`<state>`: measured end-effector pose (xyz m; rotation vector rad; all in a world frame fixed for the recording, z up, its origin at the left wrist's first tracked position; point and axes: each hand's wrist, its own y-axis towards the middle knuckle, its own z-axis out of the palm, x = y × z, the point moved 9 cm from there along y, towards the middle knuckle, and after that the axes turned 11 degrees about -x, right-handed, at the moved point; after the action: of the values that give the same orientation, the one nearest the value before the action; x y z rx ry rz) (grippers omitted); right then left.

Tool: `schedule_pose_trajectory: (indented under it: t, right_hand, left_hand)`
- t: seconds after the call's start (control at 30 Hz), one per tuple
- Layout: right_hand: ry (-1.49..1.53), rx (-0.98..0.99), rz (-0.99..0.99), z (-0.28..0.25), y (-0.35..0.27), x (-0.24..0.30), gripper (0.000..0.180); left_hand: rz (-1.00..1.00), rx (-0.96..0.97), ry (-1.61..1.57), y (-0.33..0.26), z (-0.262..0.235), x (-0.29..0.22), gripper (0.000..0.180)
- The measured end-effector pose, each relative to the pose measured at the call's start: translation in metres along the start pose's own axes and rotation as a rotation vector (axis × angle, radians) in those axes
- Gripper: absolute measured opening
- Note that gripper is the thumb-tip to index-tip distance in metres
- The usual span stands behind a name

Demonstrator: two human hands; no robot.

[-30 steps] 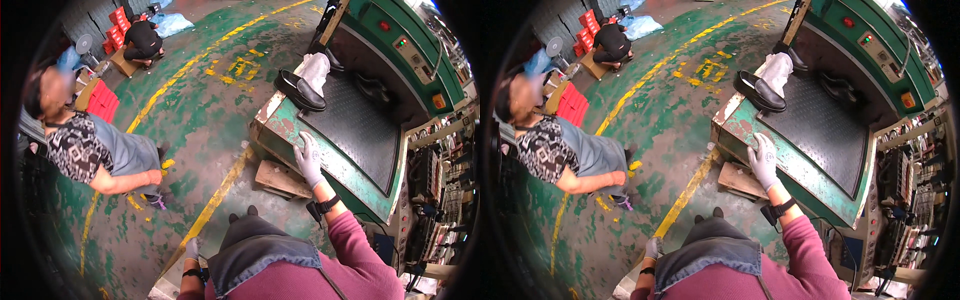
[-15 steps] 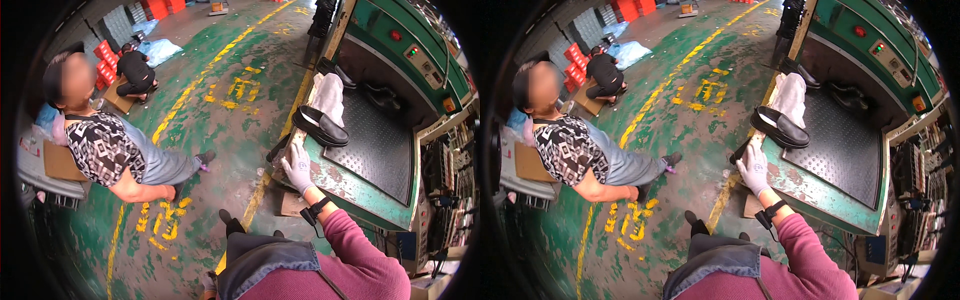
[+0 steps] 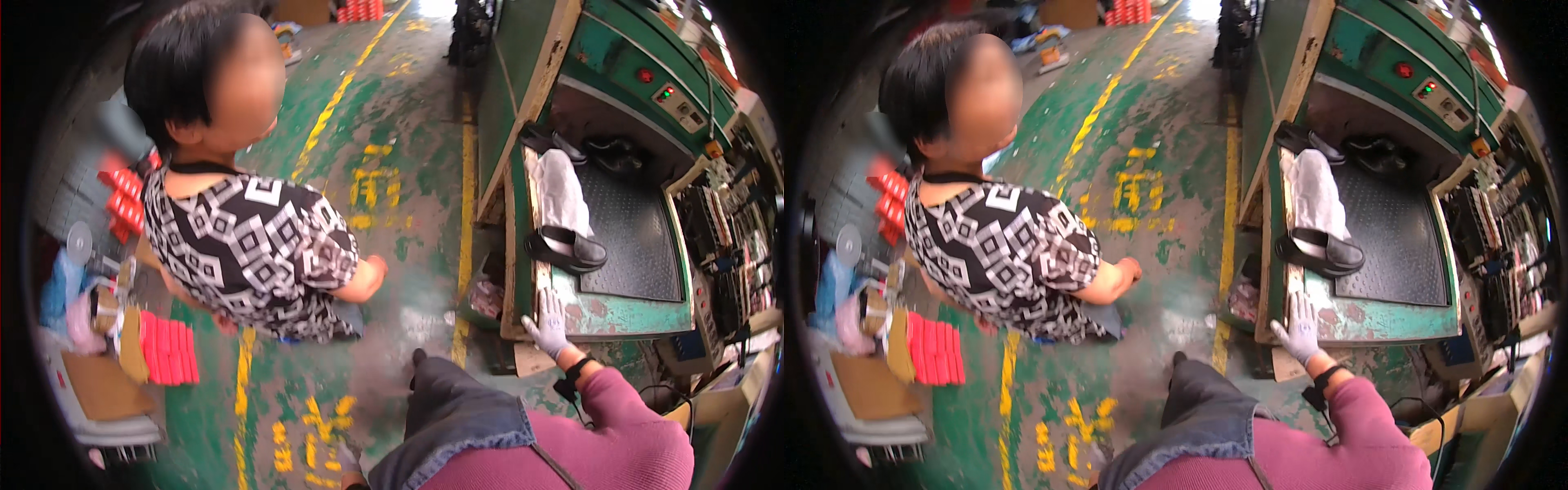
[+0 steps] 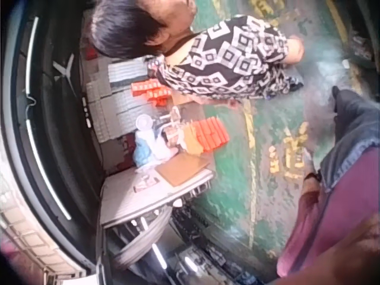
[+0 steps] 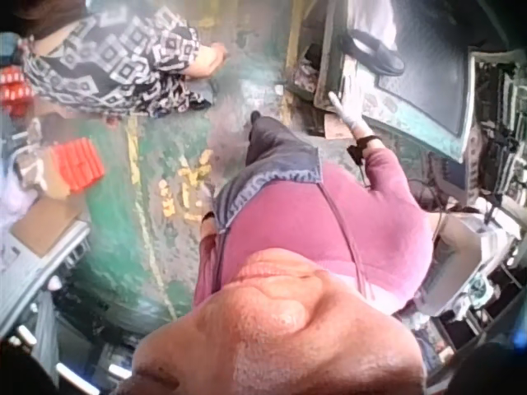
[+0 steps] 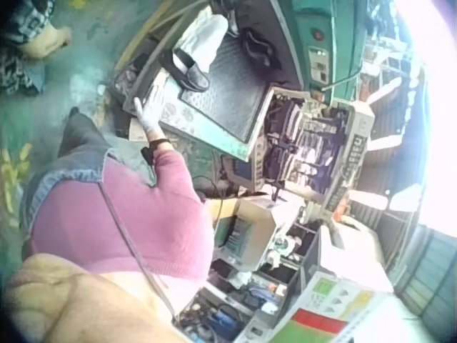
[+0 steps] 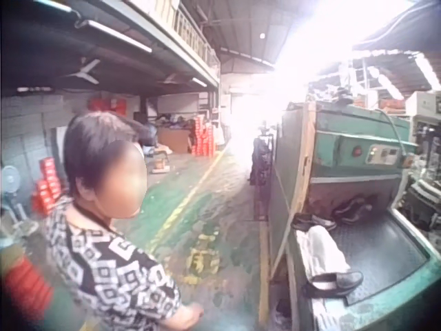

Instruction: Inspecting shoes and placing them onto a conveyor belt in a manufacturing facility.

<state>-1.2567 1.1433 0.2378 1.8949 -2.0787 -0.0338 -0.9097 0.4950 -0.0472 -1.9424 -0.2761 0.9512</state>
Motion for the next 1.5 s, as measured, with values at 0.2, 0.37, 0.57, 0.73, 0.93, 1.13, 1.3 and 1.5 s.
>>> schedule_pose_trajectory:
  t: [0.2, 0.37, 0.57, 0.73, 0.93, 1.13, 1.3, 1.5]
  right_hand:
    - [-0.136, -0.02, 0.208, -0.001, -0.003, -0.004, 0.099]
    - [-0.176, -0.011, 0.289, -0.002, 0.014, 0.019, 0.094]
    - [-0.256, 0.017, 0.422, 0.006, -0.001, 0.012, 0.091]
    - [-0.229, -0.3, 0.35, -0.029, 0.041, 0.054, 0.071]
    - [-0.68, -0.089, 0.687, 0.059, 0.061, 0.143, 0.072]
    - [0.054, 0.618, 1.027, 0.217, 0.015, 0.325, 0.039]
    - [0.335, 0.958, 1.287, 0.27, -0.018, 0.394, 0.033]
    - [0.415, 0.838, 1.435, 0.29, -0.006, 0.396, 0.035]
  left_hand:
    - [0.105, 0.06, 0.083, 0.056, 0.102, -0.153, 0.042]
    - [0.177, 0.131, 0.205, 0.1, 0.155, -0.264, 0.041]
    - [0.225, 0.28, 0.333, 0.142, 0.273, -0.382, 0.041]
    - [0.347, 0.614, 0.561, 0.152, 0.455, -0.485, 0.04]
    - [0.587, 1.009, 0.842, 0.106, 0.655, -0.636, 0.04]
    - [0.663, 1.203, 0.964, 0.041, 0.766, -0.727, 0.039]
    - [0.639, 1.196, 0.976, 0.032, 0.798, -0.805, 0.039]
    - [0.583, 1.267, 1.106, 0.018, 0.904, -0.768, 0.038]
